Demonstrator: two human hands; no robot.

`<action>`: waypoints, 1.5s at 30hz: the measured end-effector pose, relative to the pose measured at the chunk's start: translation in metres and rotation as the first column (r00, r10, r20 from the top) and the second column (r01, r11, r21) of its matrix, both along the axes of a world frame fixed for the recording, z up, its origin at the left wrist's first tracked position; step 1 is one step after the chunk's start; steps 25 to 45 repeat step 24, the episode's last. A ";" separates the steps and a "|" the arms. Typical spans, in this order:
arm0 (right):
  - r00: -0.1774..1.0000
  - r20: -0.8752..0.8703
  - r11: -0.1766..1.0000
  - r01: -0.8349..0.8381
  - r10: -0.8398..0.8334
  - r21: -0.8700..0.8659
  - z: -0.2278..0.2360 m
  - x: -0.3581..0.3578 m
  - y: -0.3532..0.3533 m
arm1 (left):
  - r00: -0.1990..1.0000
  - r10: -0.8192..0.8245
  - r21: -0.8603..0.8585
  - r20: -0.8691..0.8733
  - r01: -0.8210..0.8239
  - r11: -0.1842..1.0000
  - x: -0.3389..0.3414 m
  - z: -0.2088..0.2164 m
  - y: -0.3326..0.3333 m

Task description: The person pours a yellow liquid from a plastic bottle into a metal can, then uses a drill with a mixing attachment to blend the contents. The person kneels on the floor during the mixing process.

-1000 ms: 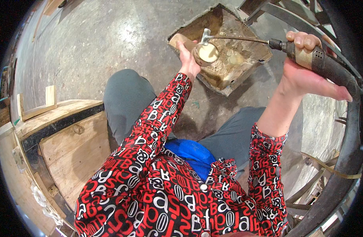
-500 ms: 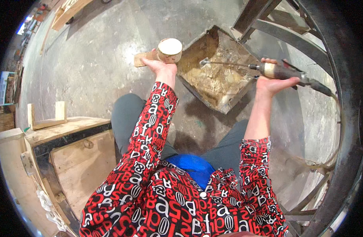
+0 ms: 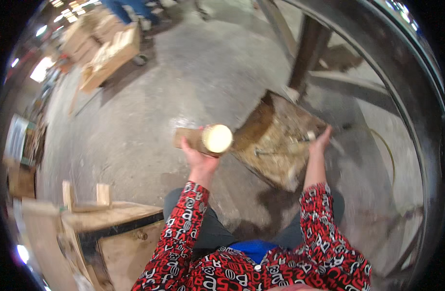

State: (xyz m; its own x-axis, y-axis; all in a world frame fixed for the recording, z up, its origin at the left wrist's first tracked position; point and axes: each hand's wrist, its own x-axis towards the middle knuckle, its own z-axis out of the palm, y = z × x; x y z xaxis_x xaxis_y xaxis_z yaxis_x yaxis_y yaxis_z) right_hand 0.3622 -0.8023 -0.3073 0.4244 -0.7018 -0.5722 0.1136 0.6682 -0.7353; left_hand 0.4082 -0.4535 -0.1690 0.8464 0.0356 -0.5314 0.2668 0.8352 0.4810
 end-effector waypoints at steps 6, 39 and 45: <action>0.753 0.656 0.901 -0.309 0.038 0.303 0.068 -0.034 0.006 | 0.984 -0.079 -0.005 -0.157 0.080 0.997 -0.029 0.014 -0.010; 0.965 0.002 0.925 -0.254 0.264 0.284 0.282 -0.057 0.083 | 0.882 -0.110 -0.217 -0.459 0.009 0.976 -0.191 0.085 0.071; 0.965 0.002 0.925 -0.254 0.264 0.284 0.282 -0.057 0.083 | 0.882 -0.110 -0.217 -0.459 0.009 0.976 -0.191 0.085 0.071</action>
